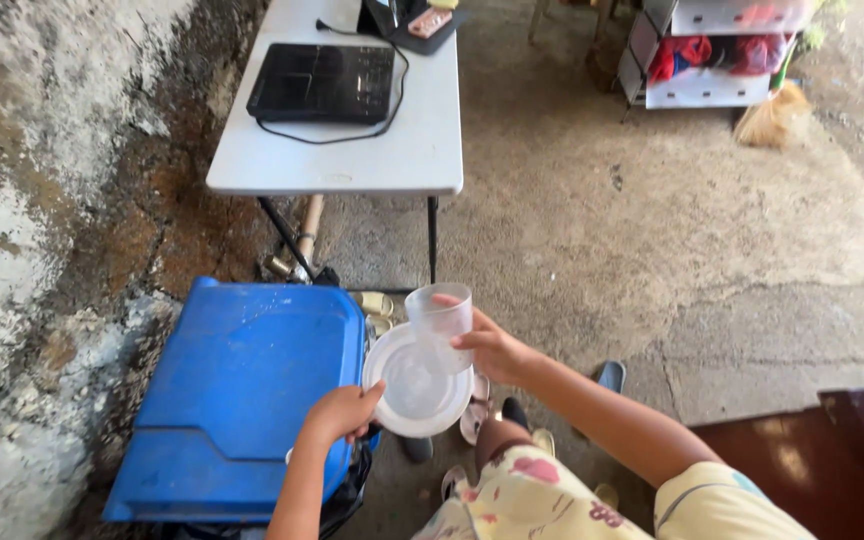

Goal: Filling a bowl with water at a sink and pouring it onto various potted plants

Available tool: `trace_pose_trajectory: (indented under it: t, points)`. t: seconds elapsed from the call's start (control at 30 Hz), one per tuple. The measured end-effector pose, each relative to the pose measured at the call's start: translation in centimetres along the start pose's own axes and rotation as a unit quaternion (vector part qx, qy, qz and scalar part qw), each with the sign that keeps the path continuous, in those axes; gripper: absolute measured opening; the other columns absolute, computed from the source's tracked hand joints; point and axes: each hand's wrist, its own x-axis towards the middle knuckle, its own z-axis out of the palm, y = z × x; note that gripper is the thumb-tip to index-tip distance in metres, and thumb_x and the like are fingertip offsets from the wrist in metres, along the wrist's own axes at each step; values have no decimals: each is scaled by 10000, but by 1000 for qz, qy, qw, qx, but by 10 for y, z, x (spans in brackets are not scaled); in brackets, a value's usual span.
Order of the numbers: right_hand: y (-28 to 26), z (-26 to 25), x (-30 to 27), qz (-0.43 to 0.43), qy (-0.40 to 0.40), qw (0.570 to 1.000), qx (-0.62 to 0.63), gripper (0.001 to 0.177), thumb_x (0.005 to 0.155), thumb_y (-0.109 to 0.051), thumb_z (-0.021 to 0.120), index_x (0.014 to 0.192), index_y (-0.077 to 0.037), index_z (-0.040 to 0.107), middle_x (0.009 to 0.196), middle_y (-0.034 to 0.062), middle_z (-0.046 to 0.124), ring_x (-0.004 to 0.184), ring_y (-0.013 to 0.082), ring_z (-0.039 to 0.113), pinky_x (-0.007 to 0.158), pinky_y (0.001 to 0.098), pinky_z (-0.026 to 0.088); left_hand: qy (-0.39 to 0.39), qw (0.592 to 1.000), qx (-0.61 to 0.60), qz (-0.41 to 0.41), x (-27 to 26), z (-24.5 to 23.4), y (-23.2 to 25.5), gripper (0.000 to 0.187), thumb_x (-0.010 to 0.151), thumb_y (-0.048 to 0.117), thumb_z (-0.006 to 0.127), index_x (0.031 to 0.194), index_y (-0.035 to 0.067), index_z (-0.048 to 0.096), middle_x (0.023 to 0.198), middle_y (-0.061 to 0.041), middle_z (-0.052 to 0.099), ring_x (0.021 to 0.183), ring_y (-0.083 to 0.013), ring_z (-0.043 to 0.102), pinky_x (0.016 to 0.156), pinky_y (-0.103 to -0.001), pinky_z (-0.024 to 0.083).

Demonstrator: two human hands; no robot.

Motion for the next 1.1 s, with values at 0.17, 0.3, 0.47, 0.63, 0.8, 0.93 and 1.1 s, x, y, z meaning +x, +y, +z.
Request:
trace_pose_trajectory:
  t: [0.17, 0.3, 0.47, 0.63, 0.8, 0.93, 1.1]
  points:
    - [-8, 2, 7, 35, -49, 998, -25, 896, 724, -186, 803, 1517, -119, 392, 1365, 162, 593, 1202, 314, 591, 1028, 449, 470, -23, 996, -72, -57, -6, -7, 11, 676, 1051, 571, 323, 890, 28, 691, 629, -40, 652, 472, -146, 555, 575, -318, 481]
    - [-2, -2, 14, 23, -49, 999, 6, 920, 735, -180, 791, 1550, -121, 370, 1344, 160, 618, 1185, 302, 604, 1015, 438, 473, -31, 993, -94, -70, -2, -15, 11, 648, 1065, 543, 347, 728, 42, 582, 607, -50, 601, 446, -159, 491, 482, -285, 434]
    - [-6, 1, 15, -4, -7, 1000, 22, 900, 751, 3, 710, 1580, -129, 386, 1320, 202, 655, 1234, 318, 632, 1032, 494, 520, 5, 996, -84, -38, 25, -14, -8, 646, 969, 524, 417, 885, -17, 758, 535, -71, 633, 374, -175, 620, 481, -292, 512]
    - [-16, -4, 14, -13, 2, 1000, 4, 923, 721, 14, 754, 1566, -133, 414, 1301, 198, 665, 1218, 306, 638, 1027, 475, 520, -3, 998, -54, -28, 46, -19, -7, 645, 968, 535, 411, 856, 3, 758, 537, -63, 643, 396, -177, 641, 508, -305, 528]
    - [-30, -17, 14, -19, 20, 1000, -12, 900, 723, 34, 759, 1550, -137, 447, 1289, 196, 668, 1206, 296, 637, 1036, 472, 512, -8, 1000, -22, -6, 54, -31, 21, 659, 964, 556, 415, 761, 15, 733, 519, -64, 651, 426, -184, 669, 541, -305, 538]
    - [-50, -32, 9, -36, 65, 997, -11, 920, 702, 37, 783, 1543, -150, 460, 1241, 141, 673, 1180, 241, 648, 1035, 431, 522, -12, 999, 39, -18, 81, -41, 54, 649, 924, 607, 420, 577, 128, 690, 500, -33, 654, 571, -189, 724, 681, -309, 546]
    - [-64, -89, 8, -78, 127, 989, -15, 971, 703, 59, 810, 1561, -183, 422, 1321, 127, 618, 1194, 237, 647, 1015, 400, 536, -22, 994, 106, -12, 140, -47, 105, 656, 893, 651, 402, 514, 191, 676, 508, 7, 675, 688, -200, 732, 739, -316, 539]
